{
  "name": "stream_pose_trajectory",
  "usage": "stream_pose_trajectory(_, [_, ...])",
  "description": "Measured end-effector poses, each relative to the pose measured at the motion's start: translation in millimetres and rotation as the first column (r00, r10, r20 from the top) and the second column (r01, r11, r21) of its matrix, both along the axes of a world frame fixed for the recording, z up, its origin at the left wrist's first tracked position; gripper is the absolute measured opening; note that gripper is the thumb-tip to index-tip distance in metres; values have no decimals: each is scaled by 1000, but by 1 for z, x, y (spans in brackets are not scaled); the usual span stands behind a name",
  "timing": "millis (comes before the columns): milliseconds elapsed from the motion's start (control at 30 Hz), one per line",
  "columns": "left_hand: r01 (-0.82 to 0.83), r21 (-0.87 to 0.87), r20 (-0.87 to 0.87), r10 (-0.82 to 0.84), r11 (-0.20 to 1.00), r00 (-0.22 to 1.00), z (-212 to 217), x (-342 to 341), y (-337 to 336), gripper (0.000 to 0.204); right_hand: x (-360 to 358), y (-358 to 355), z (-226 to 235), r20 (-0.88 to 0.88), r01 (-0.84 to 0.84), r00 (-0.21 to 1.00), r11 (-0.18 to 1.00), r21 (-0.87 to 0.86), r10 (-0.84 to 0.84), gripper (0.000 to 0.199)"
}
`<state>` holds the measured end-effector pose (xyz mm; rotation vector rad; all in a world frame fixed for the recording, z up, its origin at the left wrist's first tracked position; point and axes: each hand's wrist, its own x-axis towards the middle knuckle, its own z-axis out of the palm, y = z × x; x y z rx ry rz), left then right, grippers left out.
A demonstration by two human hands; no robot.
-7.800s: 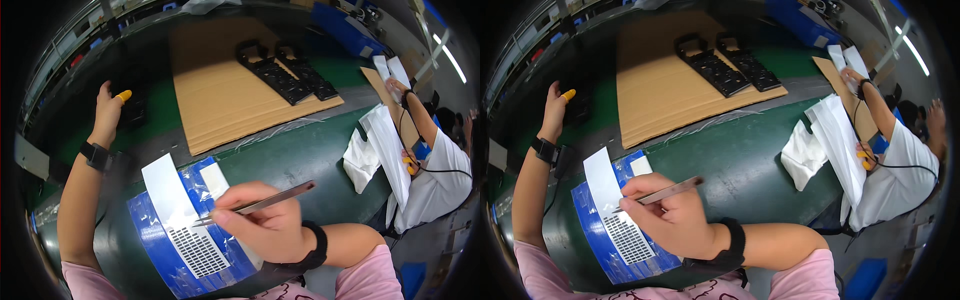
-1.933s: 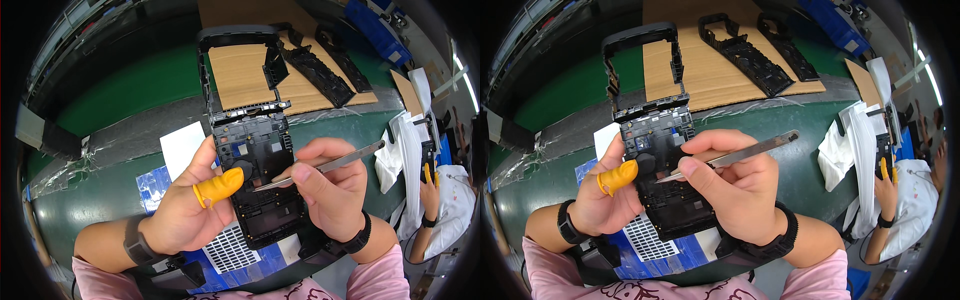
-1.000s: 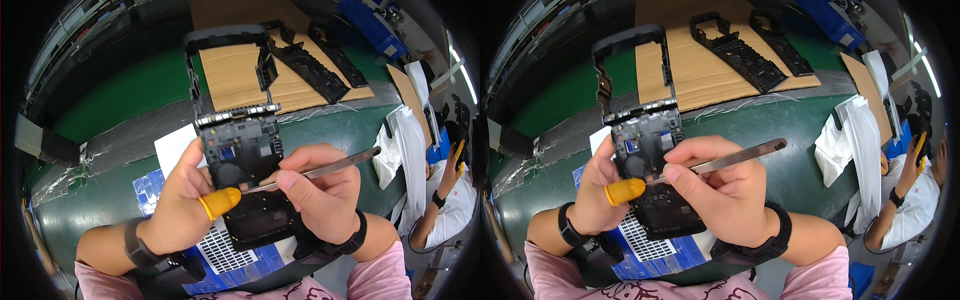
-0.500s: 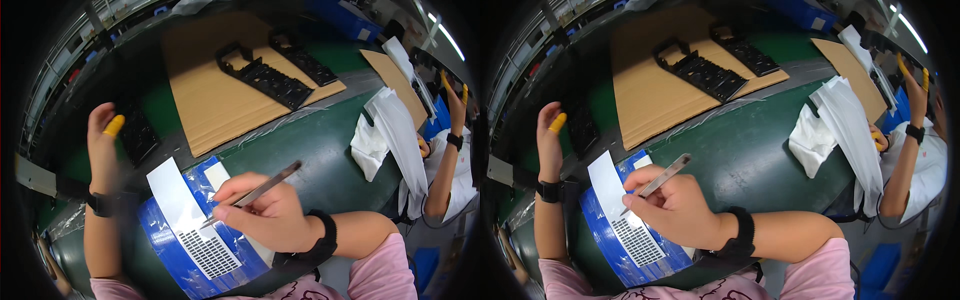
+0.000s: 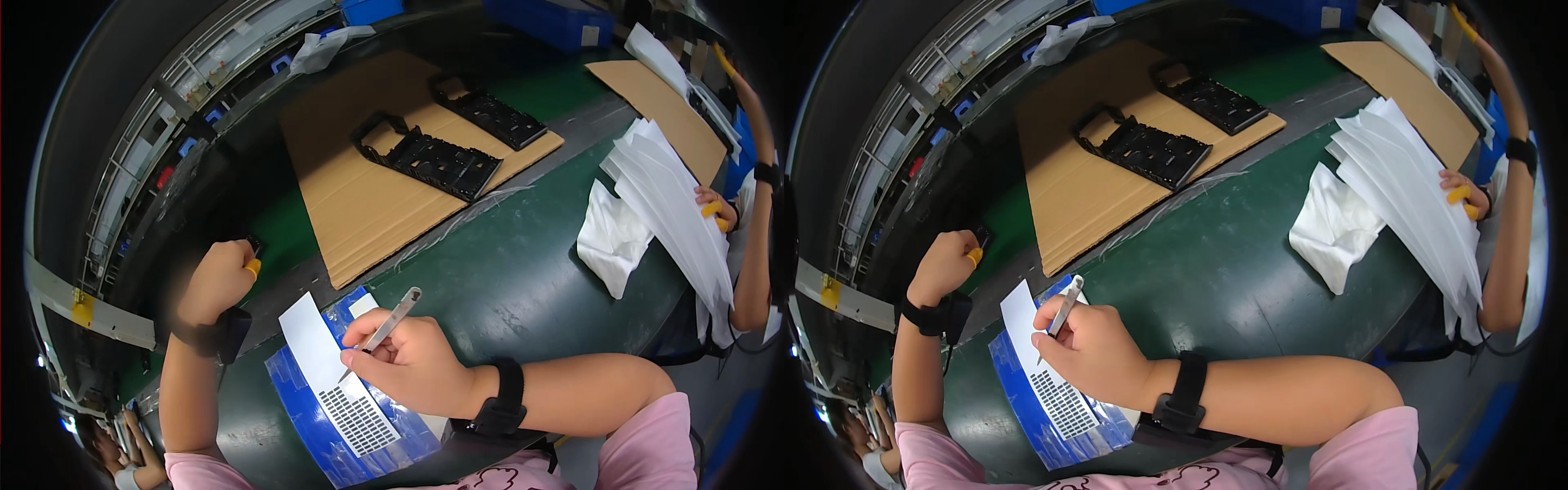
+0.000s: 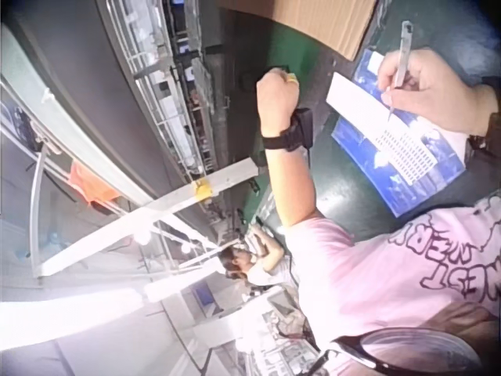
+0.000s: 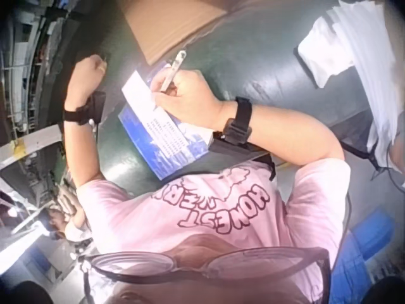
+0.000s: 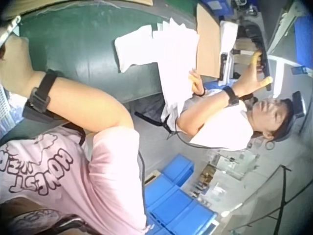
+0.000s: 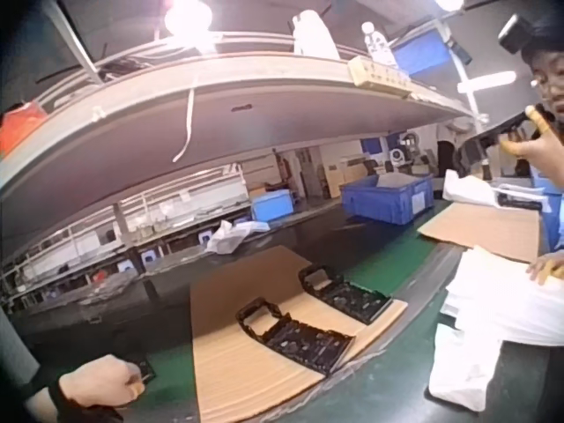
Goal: Assembling black plastic electronic device housing components using tweezers and manual manipulation on a factory workbench.
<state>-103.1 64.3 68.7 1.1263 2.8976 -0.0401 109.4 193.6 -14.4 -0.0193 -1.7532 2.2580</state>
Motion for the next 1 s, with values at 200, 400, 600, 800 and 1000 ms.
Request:
stream_pose_trajectory(200, [226, 289, 194, -288, 930, 938, -9, 29, 106, 15, 3, 5, -4, 10, -2, 1000, 1000, -16, 2, 11])
stream_pose_trajectory(400, [-292, 216, 730, 44, 932, 682, -53, 15, 207, 28, 1, -14, -14, 33, -93, 995, 992, -85, 96, 12])
stream_pose_trajectory(600, [-545, 574, 796, -259, 611, 548, -59, -15, 173, 20, 2, -6, -13, 60, -57, 996, 995, -82, 62, 12])
stream_pose_trajectory(800, [-816, 416, 854, -480, 401, 200, -21, 13, 48, 21, -2, -4, -15, 92, -34, 995, 994, -105, 44, 12])
stream_pose_trajectory(1000, [-909, 332, 740, -667, 251, 86, -26, 81, -18, 38, 10, -8, 1, 209, -105, 967, 976, -190, 145, 12])
